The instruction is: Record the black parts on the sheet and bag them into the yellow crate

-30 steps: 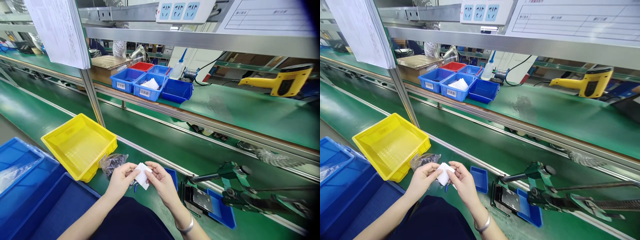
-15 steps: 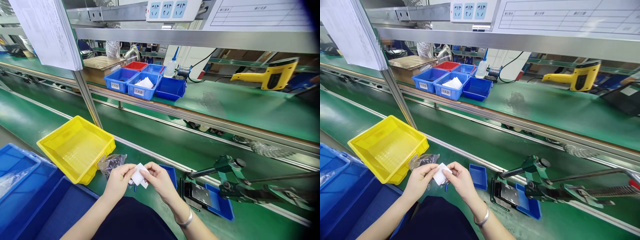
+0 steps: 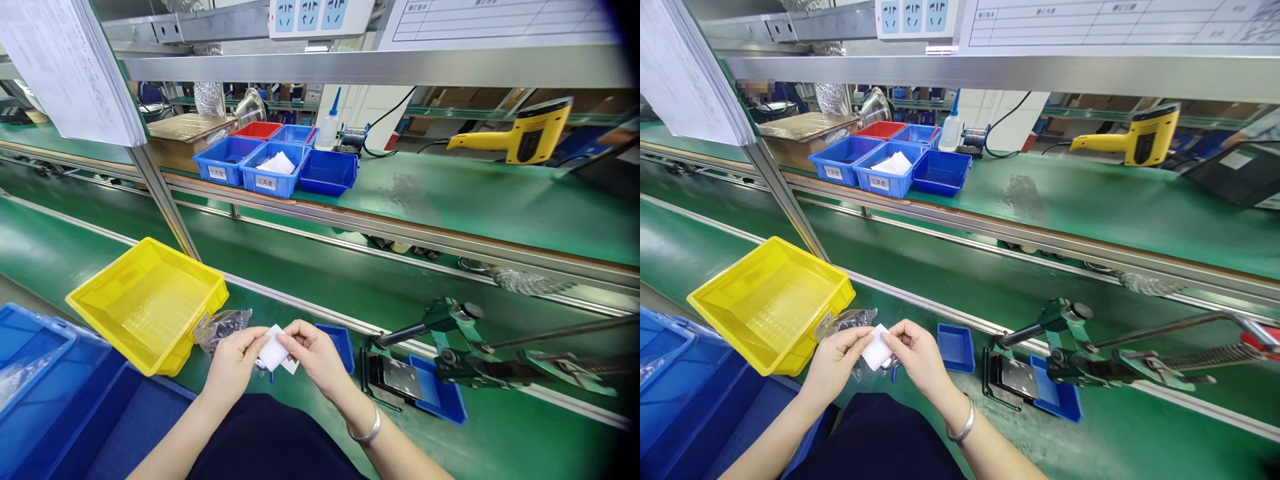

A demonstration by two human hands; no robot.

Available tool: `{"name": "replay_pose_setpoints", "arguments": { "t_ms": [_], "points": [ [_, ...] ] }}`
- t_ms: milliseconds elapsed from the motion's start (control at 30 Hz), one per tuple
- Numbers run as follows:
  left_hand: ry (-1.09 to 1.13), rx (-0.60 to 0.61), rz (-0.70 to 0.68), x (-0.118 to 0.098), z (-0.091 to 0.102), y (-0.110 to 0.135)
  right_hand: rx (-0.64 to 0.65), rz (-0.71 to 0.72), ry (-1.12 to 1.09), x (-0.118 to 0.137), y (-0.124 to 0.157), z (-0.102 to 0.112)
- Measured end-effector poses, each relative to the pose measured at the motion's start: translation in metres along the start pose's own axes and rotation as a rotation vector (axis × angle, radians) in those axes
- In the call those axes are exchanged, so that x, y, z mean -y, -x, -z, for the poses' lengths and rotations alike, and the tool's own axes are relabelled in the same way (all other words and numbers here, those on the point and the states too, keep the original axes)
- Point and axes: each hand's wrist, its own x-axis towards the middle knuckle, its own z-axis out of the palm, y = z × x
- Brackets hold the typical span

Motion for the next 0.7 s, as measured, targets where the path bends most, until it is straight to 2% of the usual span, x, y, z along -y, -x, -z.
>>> {"name": "replay_pose_setpoints", "arguments": {
  "t_ms": [333,533,633,700],
  "points": [
    [0.0,-0.01,0.016,0.0,0.004,-0.004,0.002,0.009,0.037,0.002,-0.004,-0.002],
    [-0.049,0.025,-0.007,0.001,0.007,-0.008,0.014,0.078,0.271,0.001,-0.005,-0.003],
    [0.034,0.018,0.042,0.002,0.006,-0.013,-0.034,0.133,0.336,-0.003,-0.006,-0.003],
    [0.21,0.015,0.135,0.002,0.002,-0.015,-0.077,0.16,0.339,-0.007,-0.008,-0.004]
  ]
}}
